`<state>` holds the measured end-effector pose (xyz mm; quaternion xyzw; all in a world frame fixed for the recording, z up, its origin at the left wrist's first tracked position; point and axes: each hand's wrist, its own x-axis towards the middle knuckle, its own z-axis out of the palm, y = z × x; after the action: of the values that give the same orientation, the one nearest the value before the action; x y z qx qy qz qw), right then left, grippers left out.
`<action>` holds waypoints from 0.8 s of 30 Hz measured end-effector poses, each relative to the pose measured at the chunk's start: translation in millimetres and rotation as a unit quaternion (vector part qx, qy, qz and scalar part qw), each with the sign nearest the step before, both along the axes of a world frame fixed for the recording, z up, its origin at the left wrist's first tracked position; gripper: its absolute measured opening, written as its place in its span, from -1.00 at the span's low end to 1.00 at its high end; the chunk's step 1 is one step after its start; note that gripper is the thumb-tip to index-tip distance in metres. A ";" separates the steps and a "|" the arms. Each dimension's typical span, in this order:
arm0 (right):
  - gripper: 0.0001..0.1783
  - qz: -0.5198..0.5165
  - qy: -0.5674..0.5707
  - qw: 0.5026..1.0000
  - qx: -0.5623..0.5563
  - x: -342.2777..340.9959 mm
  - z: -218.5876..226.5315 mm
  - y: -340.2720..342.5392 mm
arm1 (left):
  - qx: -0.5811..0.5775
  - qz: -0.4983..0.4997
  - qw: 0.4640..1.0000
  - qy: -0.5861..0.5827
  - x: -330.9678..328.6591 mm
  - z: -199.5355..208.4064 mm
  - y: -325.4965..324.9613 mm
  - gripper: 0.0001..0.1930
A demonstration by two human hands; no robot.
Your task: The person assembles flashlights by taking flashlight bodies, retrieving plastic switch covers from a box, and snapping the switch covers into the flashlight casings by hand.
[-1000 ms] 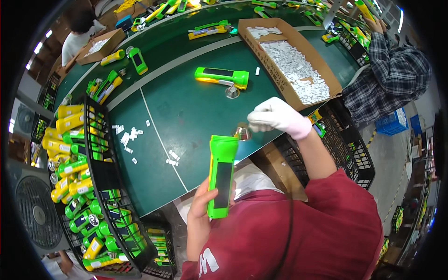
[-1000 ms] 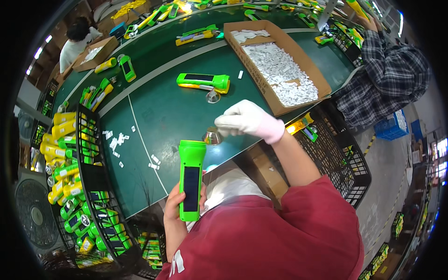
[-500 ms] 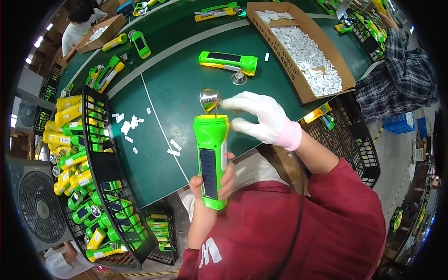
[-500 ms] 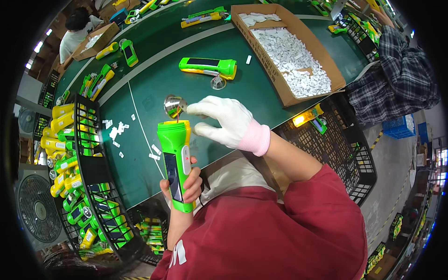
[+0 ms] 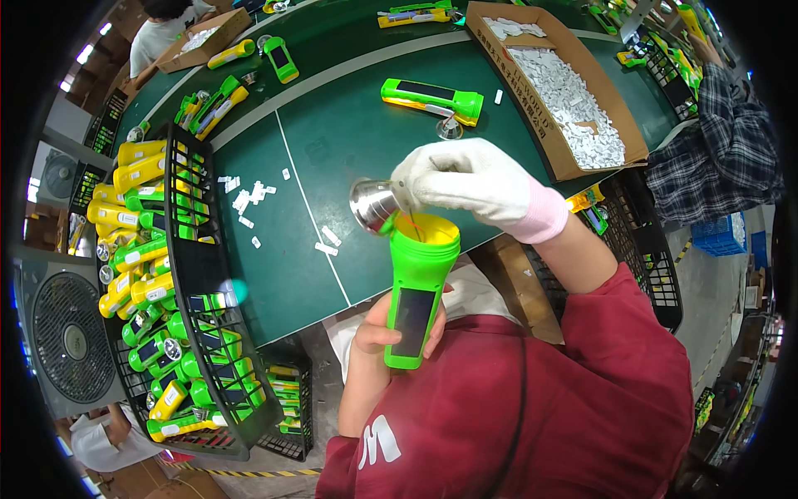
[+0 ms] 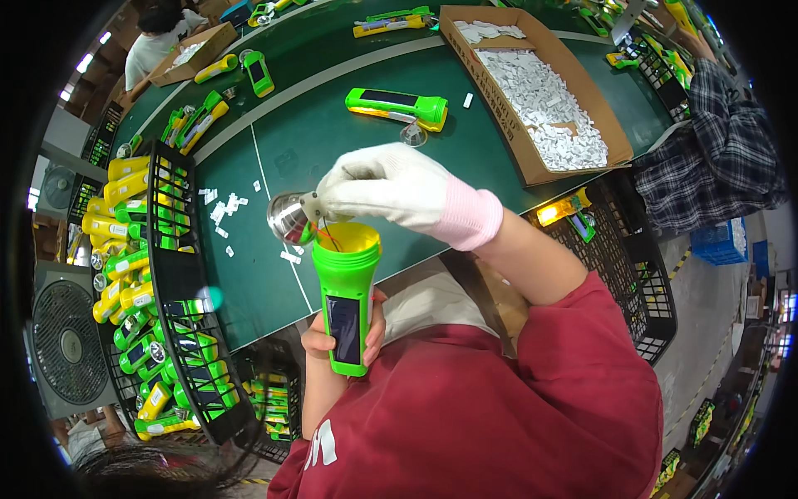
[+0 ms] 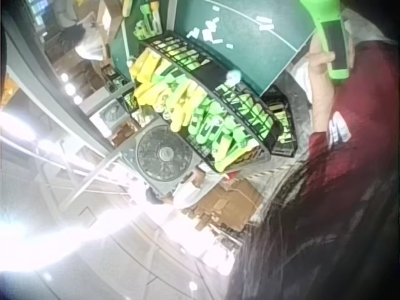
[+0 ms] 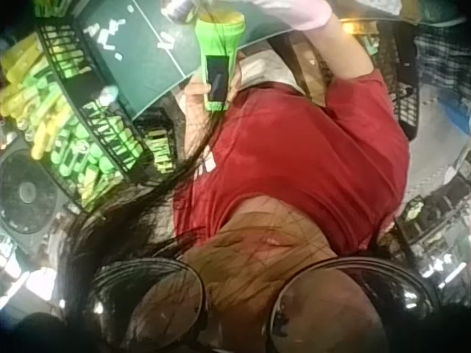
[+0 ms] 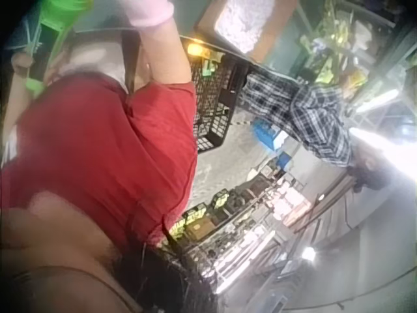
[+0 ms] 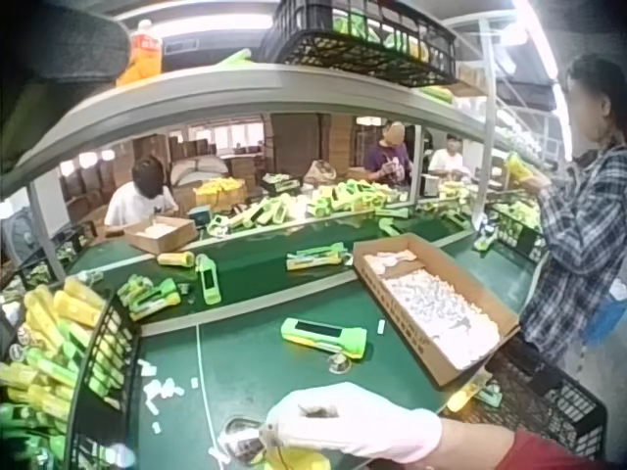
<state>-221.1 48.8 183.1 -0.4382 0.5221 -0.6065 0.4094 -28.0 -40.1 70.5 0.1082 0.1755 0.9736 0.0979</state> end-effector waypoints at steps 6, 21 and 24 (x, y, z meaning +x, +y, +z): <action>-0.77 0.033 0.046 0.998 0.029 6.9 13.9 -11.0 | -0.096 0.018 0.994 -0.048 4.5 11.6 0.5 -0.10; -0.74 -0.327 0.521 0.730 0.296 -229.0 -34.1 42.1 | -0.208 0.282 0.922 -0.162 8.1 -9.6 -4.1 -0.53; -0.72 -0.355 0.516 0.708 0.326 -312.6 -52.1 36.1 | -0.195 0.349 0.904 -0.152 -2.1 -19.2 -13.8 -0.55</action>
<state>-533.7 84.9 130.9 -0.3049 0.9341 -0.1783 -0.0522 -30.2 -53.9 51.2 -0.1309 0.3711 0.8965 -0.2036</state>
